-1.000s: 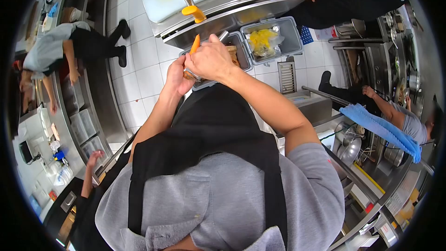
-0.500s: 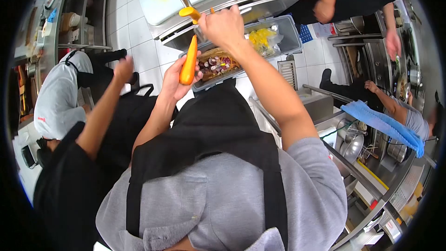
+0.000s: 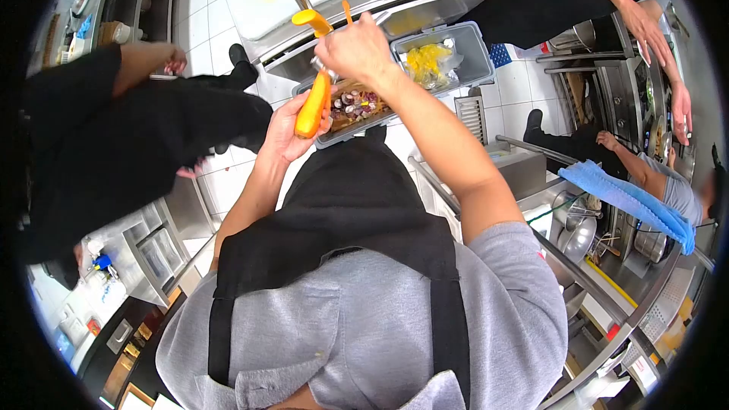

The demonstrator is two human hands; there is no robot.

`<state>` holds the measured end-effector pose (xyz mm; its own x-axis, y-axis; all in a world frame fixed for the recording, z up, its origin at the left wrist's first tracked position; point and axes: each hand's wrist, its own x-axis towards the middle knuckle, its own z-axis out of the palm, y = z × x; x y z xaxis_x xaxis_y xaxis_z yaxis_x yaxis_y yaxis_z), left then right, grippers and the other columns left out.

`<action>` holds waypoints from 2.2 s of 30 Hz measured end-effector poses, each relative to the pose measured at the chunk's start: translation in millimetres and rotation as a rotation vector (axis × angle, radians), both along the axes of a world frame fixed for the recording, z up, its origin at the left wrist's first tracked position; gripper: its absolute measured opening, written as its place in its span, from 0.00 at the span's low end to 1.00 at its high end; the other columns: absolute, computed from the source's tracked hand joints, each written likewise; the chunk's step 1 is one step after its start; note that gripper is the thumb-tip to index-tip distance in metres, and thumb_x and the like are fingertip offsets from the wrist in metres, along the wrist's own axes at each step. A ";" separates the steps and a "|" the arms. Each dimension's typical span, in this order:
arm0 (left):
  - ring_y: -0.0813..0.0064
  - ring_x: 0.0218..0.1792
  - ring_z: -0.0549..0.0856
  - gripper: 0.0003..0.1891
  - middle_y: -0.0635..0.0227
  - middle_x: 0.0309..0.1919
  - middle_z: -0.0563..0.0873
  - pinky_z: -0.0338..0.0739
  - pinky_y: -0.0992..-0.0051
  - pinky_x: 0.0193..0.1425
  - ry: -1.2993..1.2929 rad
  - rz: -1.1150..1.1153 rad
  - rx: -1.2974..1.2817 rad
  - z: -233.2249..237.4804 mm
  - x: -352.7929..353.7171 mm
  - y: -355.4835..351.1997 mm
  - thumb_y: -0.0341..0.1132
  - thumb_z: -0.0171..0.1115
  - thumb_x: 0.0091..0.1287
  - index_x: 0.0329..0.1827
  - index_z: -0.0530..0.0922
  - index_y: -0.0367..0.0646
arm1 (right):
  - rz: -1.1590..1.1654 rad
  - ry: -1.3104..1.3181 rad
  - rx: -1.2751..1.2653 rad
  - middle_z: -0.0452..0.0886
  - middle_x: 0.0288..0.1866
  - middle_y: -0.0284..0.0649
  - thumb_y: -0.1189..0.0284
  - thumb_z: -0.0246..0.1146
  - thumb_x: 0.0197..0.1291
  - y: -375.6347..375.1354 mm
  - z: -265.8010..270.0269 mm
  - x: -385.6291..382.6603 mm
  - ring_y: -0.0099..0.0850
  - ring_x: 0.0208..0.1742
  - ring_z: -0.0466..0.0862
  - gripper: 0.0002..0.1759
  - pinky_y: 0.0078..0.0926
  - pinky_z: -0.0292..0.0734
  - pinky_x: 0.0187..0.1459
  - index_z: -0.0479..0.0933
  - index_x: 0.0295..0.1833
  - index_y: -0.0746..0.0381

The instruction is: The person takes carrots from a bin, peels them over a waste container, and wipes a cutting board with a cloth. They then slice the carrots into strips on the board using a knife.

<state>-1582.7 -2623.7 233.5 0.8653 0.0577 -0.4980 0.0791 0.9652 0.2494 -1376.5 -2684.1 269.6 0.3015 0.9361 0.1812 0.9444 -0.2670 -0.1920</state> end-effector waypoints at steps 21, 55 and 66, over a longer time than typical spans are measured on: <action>0.64 0.42 0.85 0.19 0.57 0.46 0.84 0.84 0.64 0.46 0.173 0.078 0.148 -15.5 5.0 -4.3 0.43 0.43 0.83 0.61 0.74 0.36 | 0.130 0.132 0.121 0.80 0.17 0.41 0.61 0.60 0.66 -20.4 -7.2 -31.8 0.39 0.25 0.81 0.23 0.41 0.69 0.43 0.81 0.18 0.58; 0.73 0.38 0.80 0.27 0.61 0.42 0.81 0.79 0.73 0.44 0.005 -0.042 0.257 24.8 -6.6 -20.6 0.43 0.48 0.82 0.77 0.65 0.35 | 0.000 -0.029 -0.073 0.83 0.20 0.46 0.58 0.50 0.71 1.0 -1.4 32.8 0.47 0.24 0.82 0.29 0.46 0.70 0.49 0.83 0.20 0.61; 0.60 0.55 0.85 0.19 0.57 0.55 0.83 0.82 0.63 0.59 0.208 0.262 0.009 -13.0 18.7 -19.8 0.42 0.42 0.84 0.62 0.73 0.36 | 0.235 0.142 0.127 0.81 0.18 0.38 0.59 0.59 0.68 -42.3 1.6 -53.9 0.37 0.25 0.81 0.24 0.40 0.68 0.43 0.83 0.19 0.57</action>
<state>-1563.9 -2643.5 220.5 0.7003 0.2701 -0.6608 -0.1218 0.9573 0.2623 -1430.3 -2726.4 271.2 0.1096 0.9557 0.2731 0.9389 -0.0094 -0.3440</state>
